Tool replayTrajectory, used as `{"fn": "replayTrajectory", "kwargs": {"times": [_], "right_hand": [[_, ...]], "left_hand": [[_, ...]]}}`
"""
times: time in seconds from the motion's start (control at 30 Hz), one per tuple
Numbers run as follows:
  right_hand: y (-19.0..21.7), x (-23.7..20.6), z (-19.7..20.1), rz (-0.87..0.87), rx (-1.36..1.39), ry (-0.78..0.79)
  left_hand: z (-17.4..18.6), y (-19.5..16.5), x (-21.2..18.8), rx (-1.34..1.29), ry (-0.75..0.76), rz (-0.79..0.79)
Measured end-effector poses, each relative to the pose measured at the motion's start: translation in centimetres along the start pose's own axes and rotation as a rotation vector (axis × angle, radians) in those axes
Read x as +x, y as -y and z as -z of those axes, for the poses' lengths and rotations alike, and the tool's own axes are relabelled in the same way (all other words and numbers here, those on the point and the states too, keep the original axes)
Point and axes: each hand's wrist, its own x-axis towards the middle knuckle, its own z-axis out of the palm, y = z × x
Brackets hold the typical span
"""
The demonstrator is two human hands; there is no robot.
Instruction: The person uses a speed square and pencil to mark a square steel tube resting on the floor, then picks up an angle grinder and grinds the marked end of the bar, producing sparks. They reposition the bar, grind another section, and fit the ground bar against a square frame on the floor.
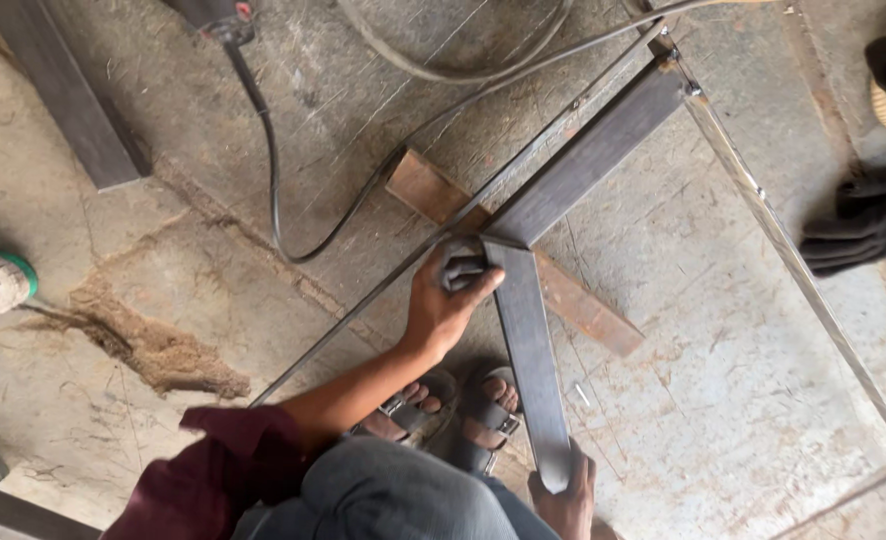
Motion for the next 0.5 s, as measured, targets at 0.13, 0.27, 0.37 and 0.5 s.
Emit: {"fn": "replayTrajectory", "kwargs": {"times": [0.13, 0.27, 0.37, 0.5], "right_hand": [[-2.9, -0.1, -1.7, 0.022, 0.018, -0.055], [-4.6, -0.8, -2.4, 0.031, 0.022, -0.033], [-5.2, -1.2, -2.4, 0.009, 0.019, -0.003], [-5.8, -1.2, -2.6, 0.072, 0.01, -0.023]], "left_hand": [[0.0, -0.7, -0.2, -0.066, -0.008, 0.066], [0.2, -1.4, -0.3, -0.043, 0.019, 0.075], [0.4, -1.6, -0.5, -0.029, 0.044, 0.072], [0.8, -0.6, -0.7, 0.004, 0.032, 0.107]]}}
